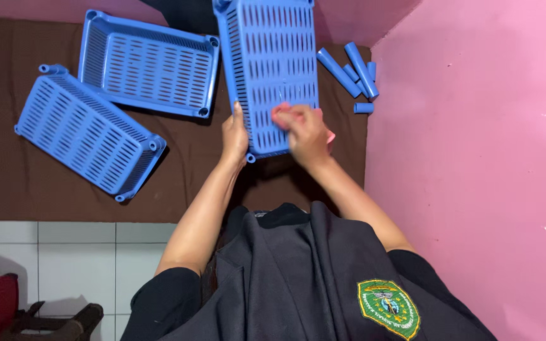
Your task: The person wipes blue plastic basket trays with a pink cloth, then inserts blue plastic rods into the tray corners to form a three-tier rack. The person handles multiple trays and rods, stacking the trays and connecting them with the rods to complete the assembly.
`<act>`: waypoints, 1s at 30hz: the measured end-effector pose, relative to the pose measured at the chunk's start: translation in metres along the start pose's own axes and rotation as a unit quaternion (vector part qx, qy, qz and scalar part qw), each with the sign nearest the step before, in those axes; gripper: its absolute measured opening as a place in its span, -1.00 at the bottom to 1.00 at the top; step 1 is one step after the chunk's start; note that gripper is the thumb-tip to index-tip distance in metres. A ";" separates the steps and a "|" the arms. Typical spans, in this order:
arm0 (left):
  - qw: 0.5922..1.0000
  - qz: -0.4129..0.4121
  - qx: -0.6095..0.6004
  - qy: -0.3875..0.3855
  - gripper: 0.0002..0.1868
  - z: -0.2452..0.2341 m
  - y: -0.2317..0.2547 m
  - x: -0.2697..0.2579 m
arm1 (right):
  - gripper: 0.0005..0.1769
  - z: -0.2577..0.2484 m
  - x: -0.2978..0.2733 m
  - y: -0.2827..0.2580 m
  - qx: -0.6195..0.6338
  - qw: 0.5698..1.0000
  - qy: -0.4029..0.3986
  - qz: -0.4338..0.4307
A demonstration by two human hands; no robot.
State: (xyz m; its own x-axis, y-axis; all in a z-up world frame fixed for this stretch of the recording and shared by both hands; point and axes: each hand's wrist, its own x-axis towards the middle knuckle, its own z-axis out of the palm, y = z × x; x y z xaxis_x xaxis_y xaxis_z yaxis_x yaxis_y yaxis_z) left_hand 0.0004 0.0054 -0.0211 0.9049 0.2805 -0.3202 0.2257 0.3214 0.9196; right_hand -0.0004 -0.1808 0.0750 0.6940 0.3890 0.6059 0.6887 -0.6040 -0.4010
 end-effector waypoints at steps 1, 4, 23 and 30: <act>0.999 -0.011 -0.035 0.001 -0.32 0.002 -0.001 0.001 | -0.73 -0.001 -0.001 0.002 0.067 0.997 -0.029 -0.040; 0.996 -0.035 -0.087 0.003 -0.32 -0.003 0.000 0.003 | -0.76 0.000 -0.006 0.003 0.117 0.988 -0.054 -0.086; 0.999 -0.004 -0.038 -0.039 -0.31 -0.003 0.001 -0.007 | -0.78 0.019 0.014 0.014 0.048 0.994 -0.001 -0.095; 0.999 -0.009 -0.031 0.002 -0.32 -0.009 -0.003 -0.005 | -0.76 0.015 0.009 0.010 0.035 0.998 0.024 0.042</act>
State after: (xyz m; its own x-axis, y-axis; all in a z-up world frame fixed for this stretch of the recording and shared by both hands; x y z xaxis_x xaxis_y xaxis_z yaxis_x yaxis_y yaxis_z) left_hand -0.0082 0.0112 -0.0240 0.8993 0.2787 -0.3370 0.2183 0.3815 0.8982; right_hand 0.0156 -0.1732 0.0662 0.7397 0.3043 0.6002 0.6433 -0.5814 -0.4981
